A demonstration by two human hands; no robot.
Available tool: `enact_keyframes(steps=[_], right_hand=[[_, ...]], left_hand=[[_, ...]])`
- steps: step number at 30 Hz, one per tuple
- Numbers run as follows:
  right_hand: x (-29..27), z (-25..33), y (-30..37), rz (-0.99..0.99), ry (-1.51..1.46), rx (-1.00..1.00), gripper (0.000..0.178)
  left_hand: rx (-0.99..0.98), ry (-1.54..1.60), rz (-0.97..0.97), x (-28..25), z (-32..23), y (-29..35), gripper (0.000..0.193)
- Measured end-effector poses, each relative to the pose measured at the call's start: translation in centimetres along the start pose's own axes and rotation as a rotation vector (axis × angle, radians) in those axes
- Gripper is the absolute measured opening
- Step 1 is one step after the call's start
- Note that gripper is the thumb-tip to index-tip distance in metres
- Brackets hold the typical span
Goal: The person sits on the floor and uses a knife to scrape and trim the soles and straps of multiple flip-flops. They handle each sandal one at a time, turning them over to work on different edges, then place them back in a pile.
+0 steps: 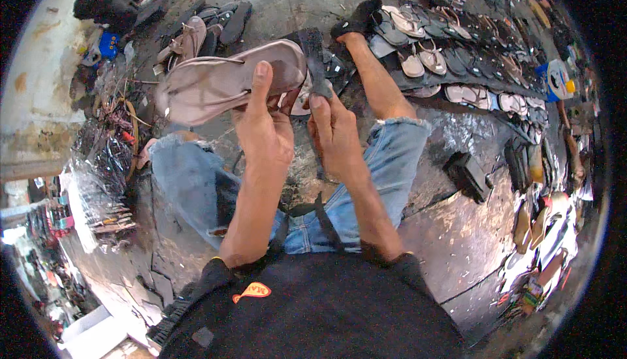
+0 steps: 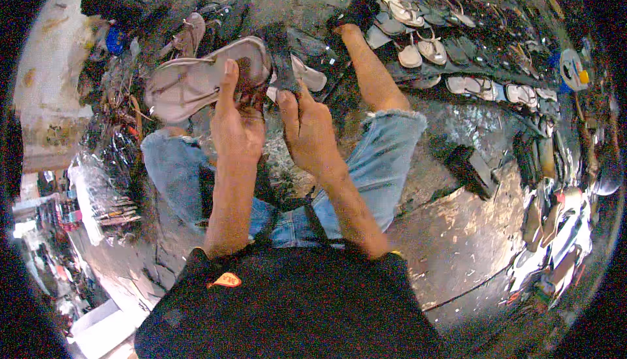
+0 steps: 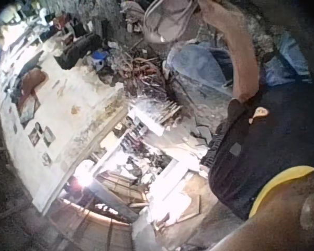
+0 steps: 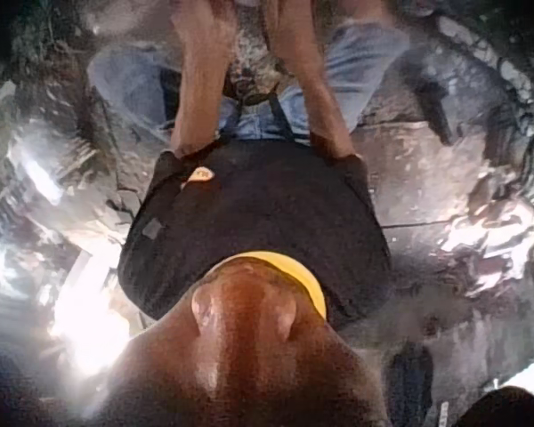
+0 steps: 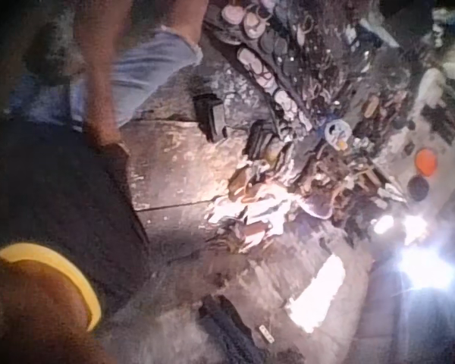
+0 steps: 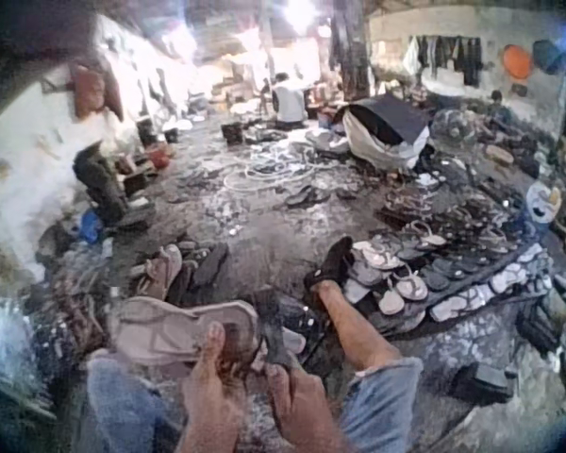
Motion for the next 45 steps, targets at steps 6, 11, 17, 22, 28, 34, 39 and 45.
enact_keyframes(steps=[6,11,17,22,28,34,39,45], right_hand=[[-3.5,-4.7,13.2,-0.045,0.289,-0.061,0.031],[-5.5,-2.3,10.8,0.021,0.423,-0.096,0.034],[-6.1,-0.5,8.4,0.269,0.471,-0.070,0.036],[-5.6,0.9,7.2,0.328,0.522,-0.100,0.039],[-4.6,0.6,6.4,0.425,0.488,-0.100,0.041],[-2.5,0.5,6.1,0.379,0.334,-0.135,0.029],[-1.6,-2.1,5.8,0.343,0.095,-0.107,0.023],[-15.9,-10.6,8.7,-0.537,-0.274,0.387,0.057]], left_hand=[[-0.109,0.192,0.123,-1.6,-2.2,3.8,0.035],[-0.273,0.137,0.046,-5.9,0.4,6.0,0.031],[-0.294,-0.002,0.128,-7.7,0.3,6.6,0.050],[-0.251,-0.116,0.122,-9.0,-0.3,7.0,0.053],[-0.208,-0.315,0.115,-10.5,-0.7,7.2,0.045],[-0.234,-0.312,0.096,-10.4,-0.9,7.3,0.047],[-0.303,-0.482,0.121,-13.2,-0.8,7.9,0.058],[-0.005,-0.088,0.055,-10.4,-5.2,-7.7,0.033]])
Point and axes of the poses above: each hand's wrist, its own y-axis away from the middle knuckle, its own x-axis out of the palm, z = x × y, the point moved 7 cm from there along -y, towards the middle knuckle, and after that the axes turned 1 degree about -z, right-handed, at the moved point
